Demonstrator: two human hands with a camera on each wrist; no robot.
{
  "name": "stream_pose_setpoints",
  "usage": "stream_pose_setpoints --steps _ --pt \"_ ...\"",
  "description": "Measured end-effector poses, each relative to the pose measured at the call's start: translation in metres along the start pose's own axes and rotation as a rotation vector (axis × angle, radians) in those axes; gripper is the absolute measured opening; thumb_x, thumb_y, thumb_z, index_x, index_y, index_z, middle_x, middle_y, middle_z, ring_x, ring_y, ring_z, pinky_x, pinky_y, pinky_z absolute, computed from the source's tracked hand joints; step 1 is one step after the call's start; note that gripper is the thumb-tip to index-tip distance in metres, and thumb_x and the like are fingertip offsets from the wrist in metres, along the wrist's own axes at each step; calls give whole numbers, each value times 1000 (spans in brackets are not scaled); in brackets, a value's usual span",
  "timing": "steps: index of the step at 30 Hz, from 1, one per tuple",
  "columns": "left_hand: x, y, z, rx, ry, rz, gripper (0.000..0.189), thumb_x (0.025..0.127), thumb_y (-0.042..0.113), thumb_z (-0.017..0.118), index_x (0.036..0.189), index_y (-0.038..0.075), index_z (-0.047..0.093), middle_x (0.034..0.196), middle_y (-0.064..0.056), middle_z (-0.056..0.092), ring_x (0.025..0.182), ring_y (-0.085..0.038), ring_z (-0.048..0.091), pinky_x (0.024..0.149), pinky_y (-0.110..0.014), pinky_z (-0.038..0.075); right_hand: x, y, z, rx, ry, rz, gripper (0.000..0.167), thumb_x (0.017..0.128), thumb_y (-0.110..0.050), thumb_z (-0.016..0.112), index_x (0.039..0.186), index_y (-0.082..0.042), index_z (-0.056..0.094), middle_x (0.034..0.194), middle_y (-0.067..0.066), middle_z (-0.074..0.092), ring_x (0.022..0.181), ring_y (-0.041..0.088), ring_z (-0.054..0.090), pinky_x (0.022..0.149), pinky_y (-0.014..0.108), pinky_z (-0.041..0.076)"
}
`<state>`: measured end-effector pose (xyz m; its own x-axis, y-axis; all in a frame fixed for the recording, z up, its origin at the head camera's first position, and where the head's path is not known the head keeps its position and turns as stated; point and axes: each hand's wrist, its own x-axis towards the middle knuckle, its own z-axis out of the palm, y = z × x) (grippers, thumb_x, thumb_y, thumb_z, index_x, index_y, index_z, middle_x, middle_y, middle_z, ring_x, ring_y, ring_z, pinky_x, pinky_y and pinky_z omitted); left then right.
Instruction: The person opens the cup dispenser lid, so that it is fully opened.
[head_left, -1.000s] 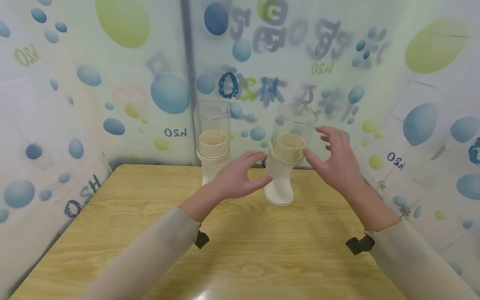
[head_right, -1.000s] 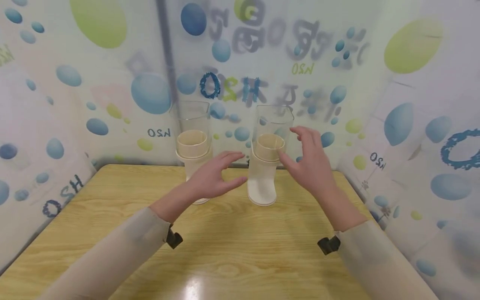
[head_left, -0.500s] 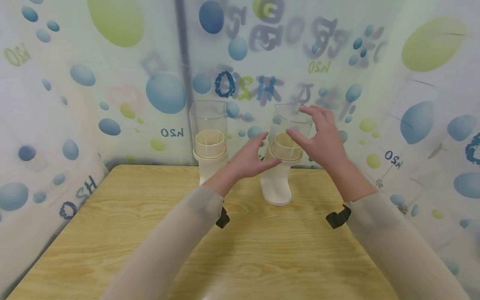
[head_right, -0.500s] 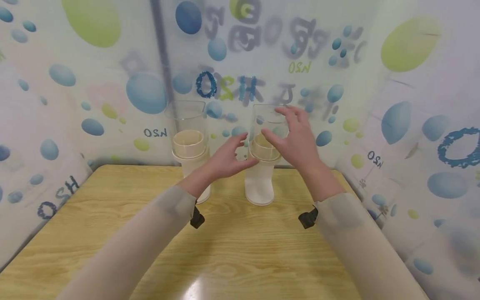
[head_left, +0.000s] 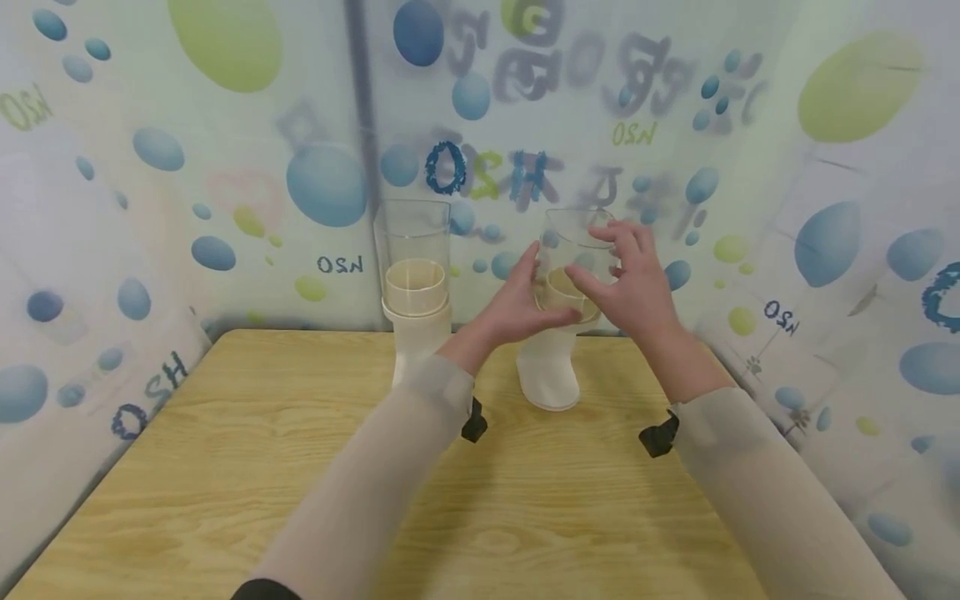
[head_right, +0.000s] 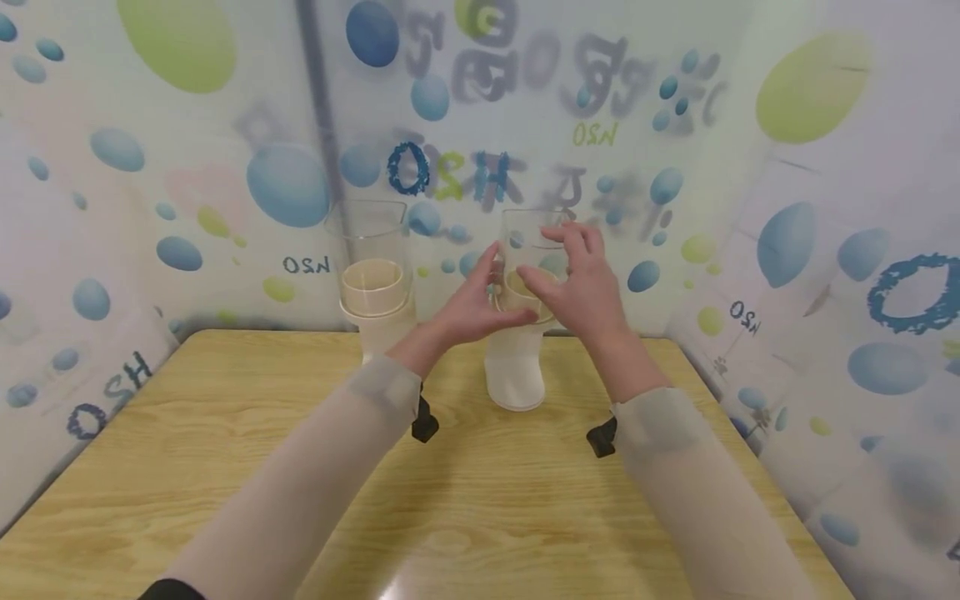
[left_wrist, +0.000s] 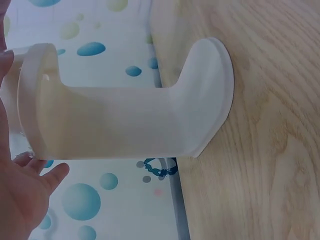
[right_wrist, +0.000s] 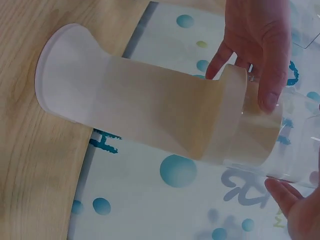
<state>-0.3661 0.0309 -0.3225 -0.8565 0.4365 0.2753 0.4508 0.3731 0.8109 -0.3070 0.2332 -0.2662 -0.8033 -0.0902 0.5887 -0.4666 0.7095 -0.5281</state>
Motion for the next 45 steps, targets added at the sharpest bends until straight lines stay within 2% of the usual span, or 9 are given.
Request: stream_pose_setpoints --steps 6,12,22,27,35,45 --pt "-1 -1 12 21 64 0 134 81 56 94 177 23 7 173 -15 32 153 -30 43 123 -55 46 -3 3 1 82 21 8 66 99 -30 82 153 -5 54 168 18 35 143 46 55 117 61 52" --pt "-9 4 24 102 156 0 131 78 56 96 174 17 16 170 -17 35 148 -30 44 117 -53 50 -6 6 4 153 52 -9 65 97 -24 83 150 -2 51 167 17 35 142 49 54 118 64 50" --pt "-16 5 39 206 249 -47 131 76 63 95 173 21 17 160 -14 40 137 -30 48 109 -49 56 -9 10 9 238 59 9 70 95 -23 84 151 -2 46 171 13 30 148 48 49 124 65 44" --pt "-19 6 46 223 301 -41 130 76 64 94 172 19 19 149 -14 43 127 -29 48 103 -47 57 -8 10 11 266 66 13 78 94 -21 86 154 -2 41 172 11 30 148 47 49 125 64 43" --pt "-23 10 55 300 375 -35 131 75 68 93 170 16 20 141 -13 46 120 -26 47 94 -41 56 -7 13 11 304 70 40 84 92 -19 87 157 -5 37 173 5 31 148 43 50 126 61 42" --pt "-30 15 64 345 444 -46 131 74 72 91 169 15 22 139 -15 48 118 -27 49 94 -41 56 -9 12 14 355 92 57 85 90 -20 89 155 -3 37 175 3 31 147 42 51 127 60 41"
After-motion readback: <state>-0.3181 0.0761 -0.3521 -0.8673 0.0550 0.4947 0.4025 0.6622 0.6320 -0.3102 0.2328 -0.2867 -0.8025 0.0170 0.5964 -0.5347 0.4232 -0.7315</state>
